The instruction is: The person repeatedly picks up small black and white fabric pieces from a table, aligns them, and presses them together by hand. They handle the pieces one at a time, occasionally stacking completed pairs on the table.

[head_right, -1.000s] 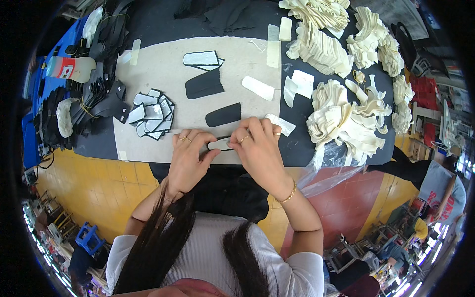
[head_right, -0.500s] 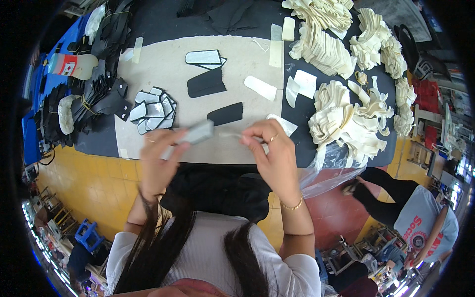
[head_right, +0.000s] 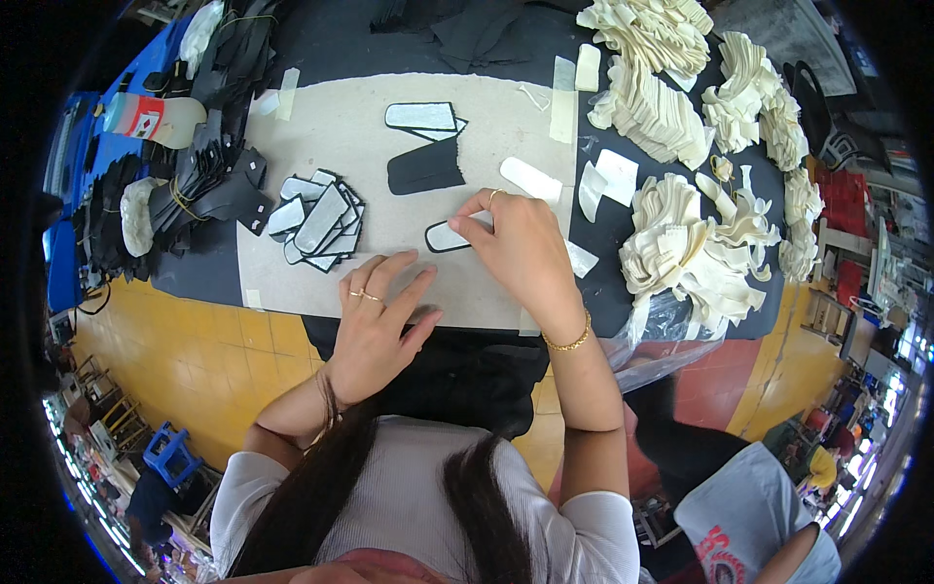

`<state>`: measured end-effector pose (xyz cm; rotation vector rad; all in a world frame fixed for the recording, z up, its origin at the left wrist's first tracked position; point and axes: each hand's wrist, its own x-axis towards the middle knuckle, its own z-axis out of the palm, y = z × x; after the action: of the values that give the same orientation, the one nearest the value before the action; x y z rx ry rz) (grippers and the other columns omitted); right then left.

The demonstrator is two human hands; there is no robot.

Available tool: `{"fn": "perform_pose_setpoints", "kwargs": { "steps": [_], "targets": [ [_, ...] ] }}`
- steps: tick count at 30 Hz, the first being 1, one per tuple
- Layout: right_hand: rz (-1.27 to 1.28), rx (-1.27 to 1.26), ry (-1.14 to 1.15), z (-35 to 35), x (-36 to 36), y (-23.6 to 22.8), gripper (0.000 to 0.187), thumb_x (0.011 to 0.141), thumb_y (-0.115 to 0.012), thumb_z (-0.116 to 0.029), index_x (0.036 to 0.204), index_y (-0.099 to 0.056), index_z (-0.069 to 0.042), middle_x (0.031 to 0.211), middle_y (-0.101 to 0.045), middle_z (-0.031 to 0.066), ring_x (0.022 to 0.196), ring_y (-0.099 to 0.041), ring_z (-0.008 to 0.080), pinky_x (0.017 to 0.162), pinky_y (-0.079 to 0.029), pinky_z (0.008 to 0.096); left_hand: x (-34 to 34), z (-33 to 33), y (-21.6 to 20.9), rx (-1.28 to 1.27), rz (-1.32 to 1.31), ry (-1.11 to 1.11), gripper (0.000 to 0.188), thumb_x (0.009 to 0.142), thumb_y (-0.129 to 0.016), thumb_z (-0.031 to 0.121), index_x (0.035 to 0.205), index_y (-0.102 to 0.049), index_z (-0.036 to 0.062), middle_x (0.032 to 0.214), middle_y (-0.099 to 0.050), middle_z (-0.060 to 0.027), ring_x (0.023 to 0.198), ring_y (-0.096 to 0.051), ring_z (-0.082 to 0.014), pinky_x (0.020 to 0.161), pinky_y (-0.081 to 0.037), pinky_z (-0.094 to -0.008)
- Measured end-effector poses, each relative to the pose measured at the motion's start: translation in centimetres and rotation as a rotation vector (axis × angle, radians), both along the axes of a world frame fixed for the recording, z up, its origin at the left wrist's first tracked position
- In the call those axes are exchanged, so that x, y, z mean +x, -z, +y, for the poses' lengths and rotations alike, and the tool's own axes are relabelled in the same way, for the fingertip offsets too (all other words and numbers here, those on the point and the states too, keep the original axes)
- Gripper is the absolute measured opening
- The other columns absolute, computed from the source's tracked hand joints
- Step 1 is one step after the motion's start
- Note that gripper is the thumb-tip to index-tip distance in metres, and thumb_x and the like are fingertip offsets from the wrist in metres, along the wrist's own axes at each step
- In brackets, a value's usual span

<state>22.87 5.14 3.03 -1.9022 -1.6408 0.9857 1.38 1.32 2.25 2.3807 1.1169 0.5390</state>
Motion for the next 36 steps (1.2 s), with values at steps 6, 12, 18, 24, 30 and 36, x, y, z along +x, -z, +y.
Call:
{"fn": "perform_pose_setpoints", "kwargs": {
  "steps": [6, 12, 18, 24, 30, 36],
  "targets": [
    [-0.004, -0.029, 0.016, 0.1, -0.1, 0.6, 0.026, 0.089, -0.075, -0.028, 0.094, -0.076, -0.003, 0.060, -0.067, 0.0067, 0.050, -0.059, 0.0114, 0.050, -0.041, 0.0284, 0.0, 0.2, 0.9, -0.017, 0.032, 0.009, 0.057, 0.082, -0.078, 0.019, 0.133, -0.059, 0.0072, 0.139, -0.050, -0.0099, 0.123, -0.046, -0.0328, 0.099, -0.035, -0.0471],
    [-0.018, -0.064, 0.047, 0.2, -0.5, 0.3, 0.025, 0.088, -0.075, -0.027, 0.092, -0.076, -0.003, 0.062, -0.067, 0.0118, 0.054, -0.063, 0.0201, 0.055, -0.046, 0.0325, 0.2, 0.2, 1.0, -0.011, 0.058, 0.011, 0.058, 0.082, -0.078, 0.021, 0.135, -0.058, 0.0071, 0.140, -0.049, -0.0098, 0.125, -0.045, -0.0319, 0.101, -0.034, -0.0473],
    [-0.024, -0.066, 0.068, 0.2, -0.9, -0.2, 0.020, 0.086, -0.073, -0.022, 0.088, -0.076, -0.002, 0.068, -0.067, 0.0215, 0.064, -0.069, 0.0361, 0.065, -0.053, 0.0406, 0.2, 0.4, 1.1, 0.023, 0.071, 0.027, 0.058, 0.083, -0.076, 0.024, 0.135, -0.057, 0.0050, 0.139, -0.049, -0.0106, 0.124, -0.045, -0.0298, 0.099, -0.034, -0.0482],
    [-0.063, -0.021, 0.052, -0.1, -1.1, 0.1, 0.019, 0.086, -0.074, -0.021, 0.088, -0.074, -0.002, 0.069, -0.067, 0.0189, 0.064, -0.068, 0.0353, 0.066, -0.052, 0.0416, 1.0, 0.9, 1.3, 0.069, 0.180, 0.037, 0.060, 0.083, -0.076, 0.031, 0.135, -0.058, 0.0065, 0.142, -0.049, -0.0062, 0.123, -0.045, -0.0276, 0.099, -0.033, -0.0467],
    [-0.566, 0.333, 0.106, -1.9, -2.0, 1.4, 0.030, 0.083, -0.077, -0.030, 0.102, -0.064, -0.010, 0.092, -0.061, 0.0083, 0.089, -0.058, 0.0294, 0.080, -0.037, 0.0423, 1.3, 1.5, 1.0, 0.173, 0.274, 0.069, 0.055, 0.083, -0.076, 0.030, 0.130, -0.061, 0.0065, 0.137, -0.054, -0.0053, 0.118, -0.049, -0.0246, 0.095, -0.035, -0.0466],
    [-0.710, 0.376, 0.279, -3.1, 0.9, 1.2, 0.026, 0.087, -0.074, -0.021, 0.107, -0.062, -0.010, 0.098, -0.055, 0.0096, 0.091, -0.053, 0.0312, 0.082, -0.036, 0.0434, 1.5, 2.4, 0.7, 0.173, 0.209, 0.088, 0.049, 0.084, -0.076, 0.026, 0.127, -0.063, 0.0063, 0.127, -0.058, -0.0071, 0.112, -0.053, -0.0259, 0.093, -0.037, -0.0449]
  ]
}}
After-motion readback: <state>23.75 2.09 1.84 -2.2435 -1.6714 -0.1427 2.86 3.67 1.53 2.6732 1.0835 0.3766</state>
